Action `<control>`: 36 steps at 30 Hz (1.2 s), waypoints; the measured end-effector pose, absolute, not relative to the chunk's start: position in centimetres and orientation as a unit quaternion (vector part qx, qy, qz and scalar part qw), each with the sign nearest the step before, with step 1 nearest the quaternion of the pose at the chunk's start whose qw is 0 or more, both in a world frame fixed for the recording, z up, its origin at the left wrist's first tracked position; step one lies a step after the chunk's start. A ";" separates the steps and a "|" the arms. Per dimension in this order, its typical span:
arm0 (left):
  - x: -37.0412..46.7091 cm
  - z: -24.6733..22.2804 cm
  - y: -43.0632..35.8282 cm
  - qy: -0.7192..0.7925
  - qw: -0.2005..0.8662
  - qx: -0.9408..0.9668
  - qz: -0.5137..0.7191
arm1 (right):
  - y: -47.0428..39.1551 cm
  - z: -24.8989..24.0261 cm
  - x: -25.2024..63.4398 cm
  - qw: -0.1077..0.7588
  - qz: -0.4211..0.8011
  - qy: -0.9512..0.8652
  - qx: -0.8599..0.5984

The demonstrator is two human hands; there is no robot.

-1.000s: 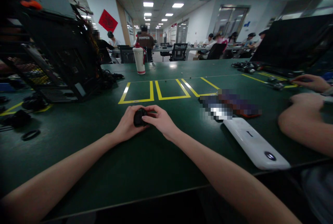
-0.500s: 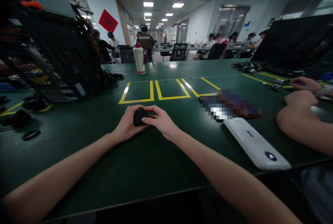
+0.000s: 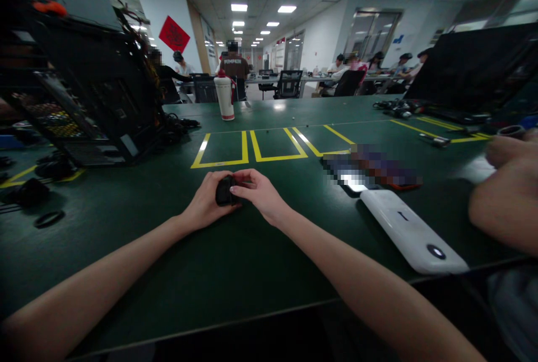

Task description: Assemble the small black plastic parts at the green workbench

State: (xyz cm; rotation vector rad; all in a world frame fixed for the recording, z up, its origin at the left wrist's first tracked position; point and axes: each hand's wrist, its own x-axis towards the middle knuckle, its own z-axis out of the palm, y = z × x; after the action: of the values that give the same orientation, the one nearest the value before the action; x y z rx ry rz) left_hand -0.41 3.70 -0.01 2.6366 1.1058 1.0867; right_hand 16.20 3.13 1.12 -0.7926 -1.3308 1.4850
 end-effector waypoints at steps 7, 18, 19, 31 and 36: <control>-0.5 0.0 3.7 0.361 0.044 0.861 0.356 | 3.1 1.0 16.5 0.434 0.595 -0.578 -0.350; -0.4 0.0 3.8 0.355 0.036 0.872 0.335 | 3.3 1.1 16.4 0.468 0.611 -0.546 -0.331; -0.4 0.0 3.8 0.354 0.033 0.872 0.336 | 3.4 1.0 16.4 0.470 0.613 -0.544 -0.327; -0.3 -0.1 3.8 0.359 0.028 0.870 0.336 | 3.1 1.2 16.7 0.437 0.619 -0.559 -0.337; -0.4 0.0 3.7 0.349 0.033 0.878 0.325 | 3.4 0.9 16.6 0.458 0.627 -0.533 -0.335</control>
State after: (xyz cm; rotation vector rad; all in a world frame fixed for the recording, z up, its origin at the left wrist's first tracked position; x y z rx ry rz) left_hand -0.39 3.70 -0.03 2.7019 1.0739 1.0001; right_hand 16.56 3.43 0.85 -0.8257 -1.3131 1.5453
